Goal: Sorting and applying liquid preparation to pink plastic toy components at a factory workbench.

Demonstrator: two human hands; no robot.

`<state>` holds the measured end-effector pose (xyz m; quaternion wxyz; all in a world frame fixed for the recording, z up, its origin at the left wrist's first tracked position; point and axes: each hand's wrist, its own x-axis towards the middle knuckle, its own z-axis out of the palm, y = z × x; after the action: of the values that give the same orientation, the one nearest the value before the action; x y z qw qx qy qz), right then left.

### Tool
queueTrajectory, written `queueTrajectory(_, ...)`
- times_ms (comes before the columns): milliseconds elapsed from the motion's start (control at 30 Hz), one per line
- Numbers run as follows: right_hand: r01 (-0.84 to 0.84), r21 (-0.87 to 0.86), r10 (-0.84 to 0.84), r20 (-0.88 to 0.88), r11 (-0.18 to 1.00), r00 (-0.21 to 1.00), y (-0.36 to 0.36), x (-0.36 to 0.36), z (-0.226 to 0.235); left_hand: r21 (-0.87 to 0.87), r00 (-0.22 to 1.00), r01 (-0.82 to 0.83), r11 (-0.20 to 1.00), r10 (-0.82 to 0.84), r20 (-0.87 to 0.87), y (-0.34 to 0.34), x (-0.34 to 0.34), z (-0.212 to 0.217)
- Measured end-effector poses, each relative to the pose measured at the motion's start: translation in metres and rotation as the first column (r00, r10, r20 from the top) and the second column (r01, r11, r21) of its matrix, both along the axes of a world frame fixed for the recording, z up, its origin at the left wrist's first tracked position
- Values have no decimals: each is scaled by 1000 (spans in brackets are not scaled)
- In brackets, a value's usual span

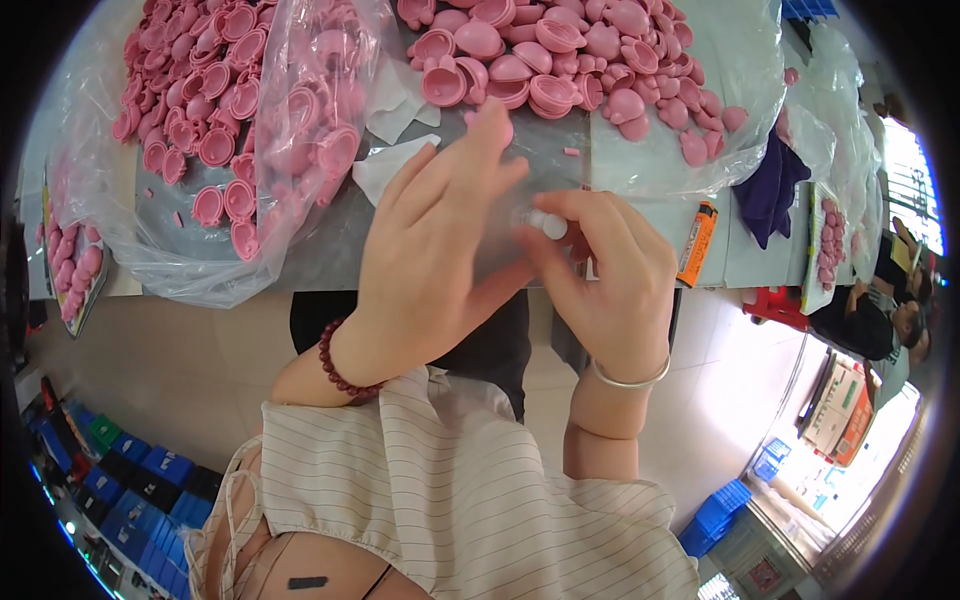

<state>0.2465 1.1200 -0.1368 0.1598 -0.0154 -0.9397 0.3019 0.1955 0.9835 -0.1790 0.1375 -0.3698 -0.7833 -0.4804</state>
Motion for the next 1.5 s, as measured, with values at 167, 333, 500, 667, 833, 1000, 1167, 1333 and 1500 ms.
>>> queueTrajectory(167, -19, 31, 19, 17, 999, 1000, 3, 1, -4, 22, 1000, -11, 1000, 11, 16, 14, -2, -7)
queueTrajectory(333, -146, 151, 147, -1, 978, 989, 12, -4, 0, 104, 998, 51, 993, -54, 27, 18, -5, -6)
queueTrajectory(500, -344, 290, 362, -10, 893, 932, 19, -10, 2, 3, 990, 106, 994, -106, 93, 14, -5, -3)
queueTrajectory(667, -518, 304, 535, 31, 799, 844, 39, -20, 1, 18, 975, 185, 983, -186, 119, 13, -12, -2)
queueTrajectory(833, -634, 250, 632, 101, 732, 769, 41, -22, 17, 4, 983, 146, 989, -145, 111, 13, -14, -5)
queueTrajectory(1000, -217, 278, 145, 258, 936, 955, 27, 1, 20, -20, 987, 111, 994, -108, 118, 14, -11, -2)
queueTrajectory(1167, -400, 223, 400, 44, 889, 915, 23, -12, 25, -26, 986, 90, 996, -85, 146, 15, -9, -1)
queueTrajectory(1333, -177, 198, 125, 247, 964, 961, 20, -4, 21, -46, 993, 95, 994, -92, 77, 14, -10, -3)
queueTrajectory(1500, -282, 147, 284, 12, 948, 959, 17, -8, 24, -120, 993, 84, 989, -73, 97, 13, -10, 2)
